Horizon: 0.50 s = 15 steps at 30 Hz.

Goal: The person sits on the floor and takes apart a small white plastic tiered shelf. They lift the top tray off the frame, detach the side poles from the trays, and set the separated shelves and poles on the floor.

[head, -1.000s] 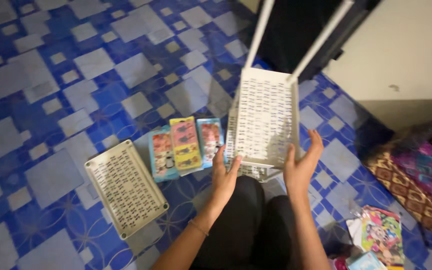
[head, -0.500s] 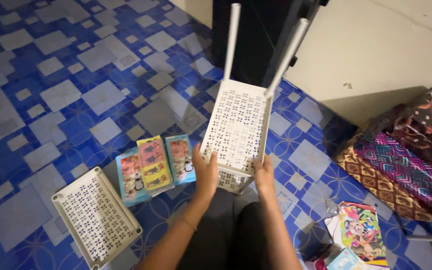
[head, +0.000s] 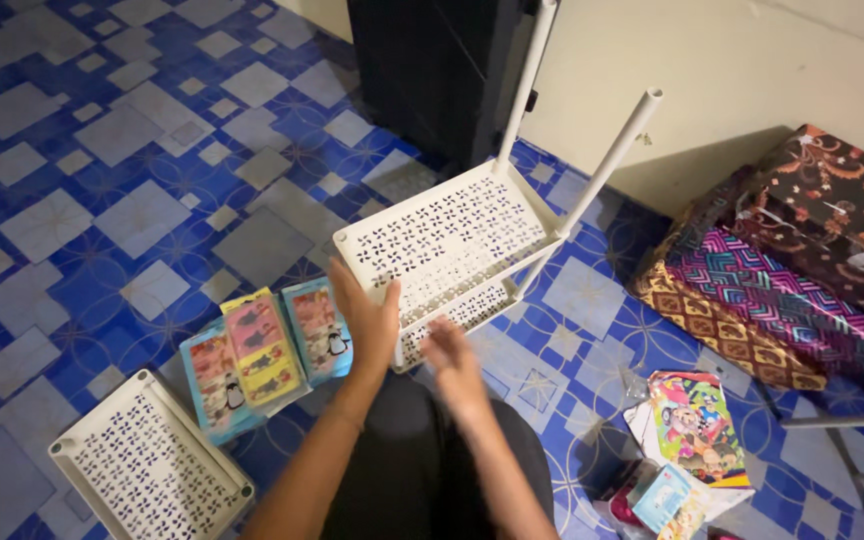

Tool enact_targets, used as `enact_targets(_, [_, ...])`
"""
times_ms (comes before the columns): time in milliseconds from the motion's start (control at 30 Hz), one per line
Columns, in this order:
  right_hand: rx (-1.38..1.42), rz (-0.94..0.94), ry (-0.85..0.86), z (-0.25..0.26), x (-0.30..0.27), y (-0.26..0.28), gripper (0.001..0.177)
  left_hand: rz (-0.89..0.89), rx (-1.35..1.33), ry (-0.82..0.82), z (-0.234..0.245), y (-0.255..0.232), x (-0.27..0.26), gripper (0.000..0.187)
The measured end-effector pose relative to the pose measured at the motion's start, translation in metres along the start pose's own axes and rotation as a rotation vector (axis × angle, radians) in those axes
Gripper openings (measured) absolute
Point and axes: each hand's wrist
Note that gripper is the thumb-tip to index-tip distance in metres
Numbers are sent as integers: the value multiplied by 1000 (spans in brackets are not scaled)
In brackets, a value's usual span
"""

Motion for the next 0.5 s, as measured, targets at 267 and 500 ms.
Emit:
enact_targets(267, [-161, 303, -352, 124, 91, 77, 68, -324, 448, 138, 46, -64, -75, 67])
enact_targets(500, [-254, 420, -90, 148, 131, 97, 66, -429, 219, 247, 64, -59, -57, 23])
Point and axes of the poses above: each hand's wrist, its own x-axis towards the middle knuckle, its own z-axis out of the back of the hand, y = z × x, and after that the axes turned 6 degrees about z, right-handed
